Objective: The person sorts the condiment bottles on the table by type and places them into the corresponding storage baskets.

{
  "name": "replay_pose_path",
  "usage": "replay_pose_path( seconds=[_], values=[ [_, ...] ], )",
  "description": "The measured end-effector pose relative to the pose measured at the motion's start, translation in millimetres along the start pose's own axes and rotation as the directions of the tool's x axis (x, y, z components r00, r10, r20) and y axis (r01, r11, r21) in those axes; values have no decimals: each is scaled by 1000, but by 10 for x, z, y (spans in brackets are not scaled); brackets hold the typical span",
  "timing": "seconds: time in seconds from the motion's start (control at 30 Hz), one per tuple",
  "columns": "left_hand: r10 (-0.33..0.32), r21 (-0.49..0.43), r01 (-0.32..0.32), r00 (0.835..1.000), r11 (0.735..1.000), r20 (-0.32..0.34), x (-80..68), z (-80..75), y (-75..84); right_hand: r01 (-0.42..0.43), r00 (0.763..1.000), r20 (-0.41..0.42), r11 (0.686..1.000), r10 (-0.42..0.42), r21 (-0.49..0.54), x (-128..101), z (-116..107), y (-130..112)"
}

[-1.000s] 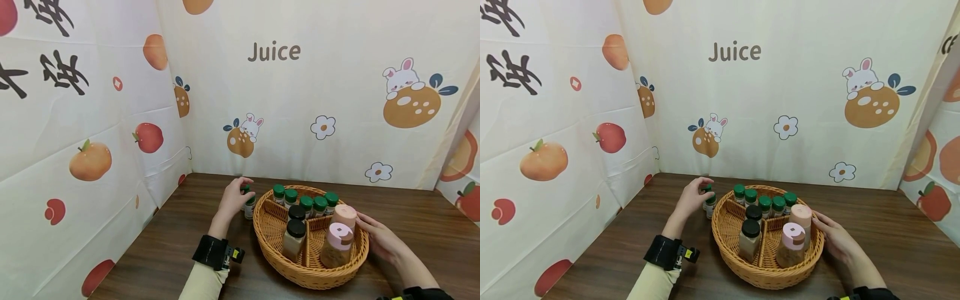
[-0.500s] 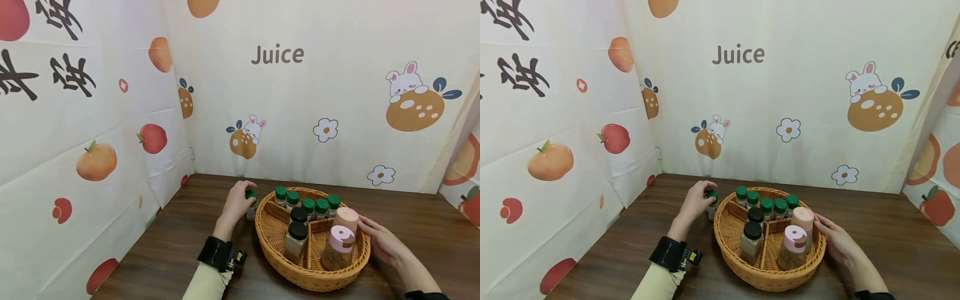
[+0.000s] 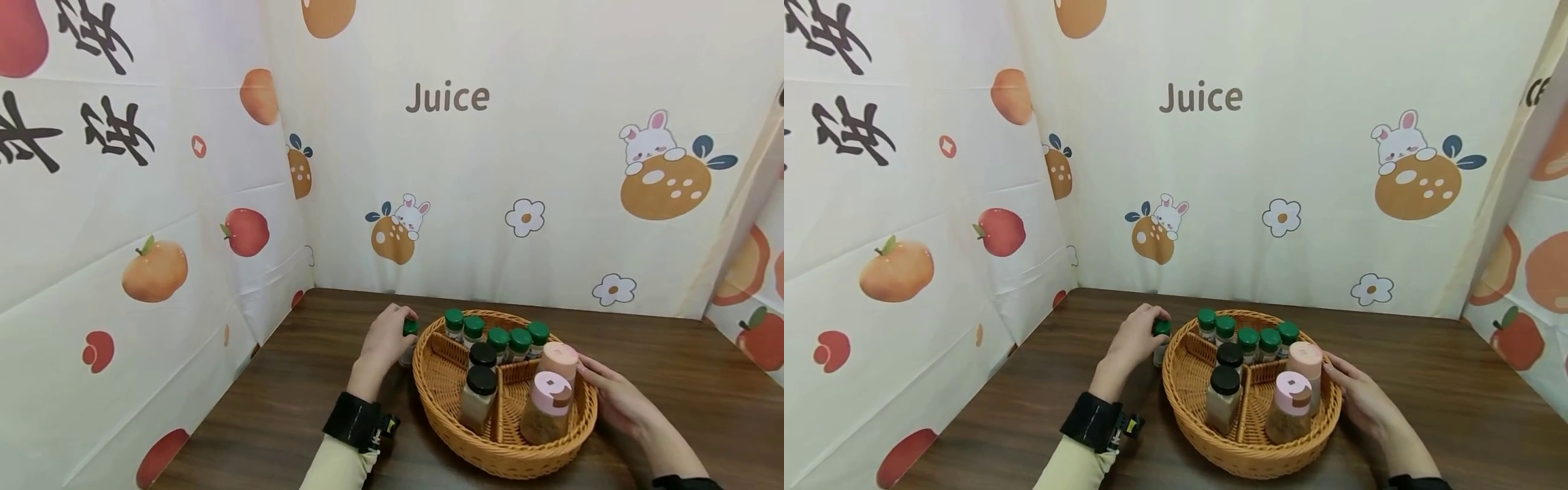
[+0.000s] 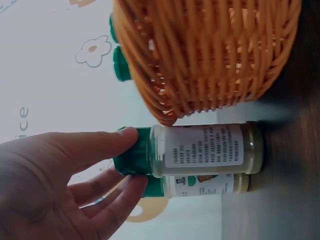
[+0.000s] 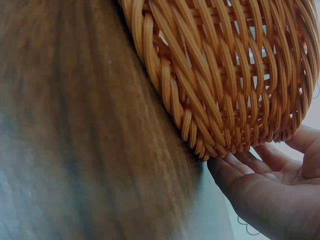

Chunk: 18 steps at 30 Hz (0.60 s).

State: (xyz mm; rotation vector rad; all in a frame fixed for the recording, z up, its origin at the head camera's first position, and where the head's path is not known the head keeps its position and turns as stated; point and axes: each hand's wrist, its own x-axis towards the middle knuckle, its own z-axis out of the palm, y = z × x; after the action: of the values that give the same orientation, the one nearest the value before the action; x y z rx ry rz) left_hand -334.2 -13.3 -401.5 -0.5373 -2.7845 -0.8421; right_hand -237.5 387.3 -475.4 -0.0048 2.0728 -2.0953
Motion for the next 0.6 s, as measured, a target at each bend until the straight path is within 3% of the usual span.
replay_pose_path(
  seconds=[0.2,0.6],
  values=[
    [-2,45,1,1000,999,14,-31,-87,17,-18,1000,-17,999,17,-37,13,2,-11],
    [13,-19,-15,994,1000,-109,-92,-381,131,-32,998,-51,998,29,-61,25,40,-28]
  ],
)
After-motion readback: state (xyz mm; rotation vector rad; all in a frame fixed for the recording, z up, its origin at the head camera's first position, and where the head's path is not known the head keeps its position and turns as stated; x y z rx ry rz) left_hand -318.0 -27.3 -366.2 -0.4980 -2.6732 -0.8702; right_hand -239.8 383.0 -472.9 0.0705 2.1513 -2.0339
